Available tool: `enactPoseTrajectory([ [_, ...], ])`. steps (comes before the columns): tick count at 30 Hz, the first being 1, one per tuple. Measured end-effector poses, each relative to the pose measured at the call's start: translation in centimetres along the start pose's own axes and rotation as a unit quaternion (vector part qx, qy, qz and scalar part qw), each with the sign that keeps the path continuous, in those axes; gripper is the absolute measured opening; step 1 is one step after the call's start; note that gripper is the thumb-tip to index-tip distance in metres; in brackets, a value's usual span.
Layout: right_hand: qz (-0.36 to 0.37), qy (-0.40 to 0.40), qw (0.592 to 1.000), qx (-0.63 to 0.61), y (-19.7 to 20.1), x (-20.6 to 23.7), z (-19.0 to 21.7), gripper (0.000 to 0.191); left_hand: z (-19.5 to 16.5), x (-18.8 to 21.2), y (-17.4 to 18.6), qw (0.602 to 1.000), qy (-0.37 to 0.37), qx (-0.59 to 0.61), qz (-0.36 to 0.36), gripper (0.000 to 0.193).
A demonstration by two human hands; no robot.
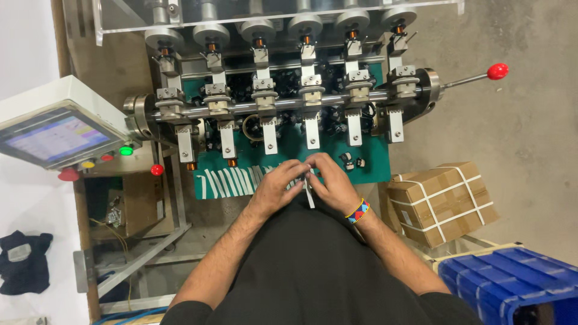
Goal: The person sits at a benchtop machine, places small black coil components into its fixtures, and pulls the red-handled lever to cycle the machine. They use scissors to trim material at a fixture, arrange white strips on the green mat, and wipe the machine area with a black cloth.
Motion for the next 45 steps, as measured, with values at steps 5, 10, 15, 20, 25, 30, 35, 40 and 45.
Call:
enactPoseTrajectory([
  [5, 0.1, -0.202, 0.957, -0.182, -0.3, 4.4, -4.8, 0.027, 0.8, 0.2, -2.0, 0.998, 0.036, -0.003, -0.045, 0.033],
  [10, 0.089, -0.225, 0.936, -0.255, 2.1, 5.7, -6.6, 0.016, 3.4, 0.9, -5.1, 0.903, 0.284, 0.314, -0.076, 0.035],
  [15, -0.065, 0.138, 0.983, 0.101, 4.7, 2.8, -4.7, 0.008, 4.2, 1.6, -7.7, 0.715, 0.466, 0.522, 0.002, 0.037],
  [20, -0.093, 0.044, 0.995, -0.01, 2.9, 2.4, -5.1, 0.018, 3.5, 1.5, -7.3, 0.681, 0.455, 0.573, 0.027, 0.04],
  [25, -0.008, -0.165, 0.973, -0.16, 1.2, 2.6, -6.7, 0.023, 2.0, 1.5, -3.9, 0.966, 0.223, 0.126, 0.023, 0.062],
  [30, 0.123, -0.172, 0.969, -0.129, -0.3, 1.5, -5.3, 0.024, 2.2, 2.2, -2.2, 0.976, 0.177, 0.121, 0.048, 0.078],
  [35, 0.038, -0.03, 0.994, 0.094, -2.3, 1.2, 0.0, 0.017, 5.2, 4.6, -1.6, 0.972, 0.181, 0.152, 0.018, 0.072],
  [40, 0.084, 0.056, 0.988, 0.114, -4.7, 1.7, 3.3, 0.033, 8.9, 6.6, -1.5, 0.9, 0.355, 0.254, -0.007, 0.062],
  [45, 0.133, -0.026, 0.958, 0.253, -8.0, 2.5, -3.4, 0.024, 7.5, 6.4, 1.7, 0.959, 0.275, -0.07, 0.008, 0.05],
])
Point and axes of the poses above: each hand's wrist, its own x-axis away from the middle knuckle, its own y-axis out of the back of the hand, z = x × y, the point moved 3 cm from there along -x, towards the middle knuckle, and after that the axes turned 7 degrees about -z, right-handed, at the moved point
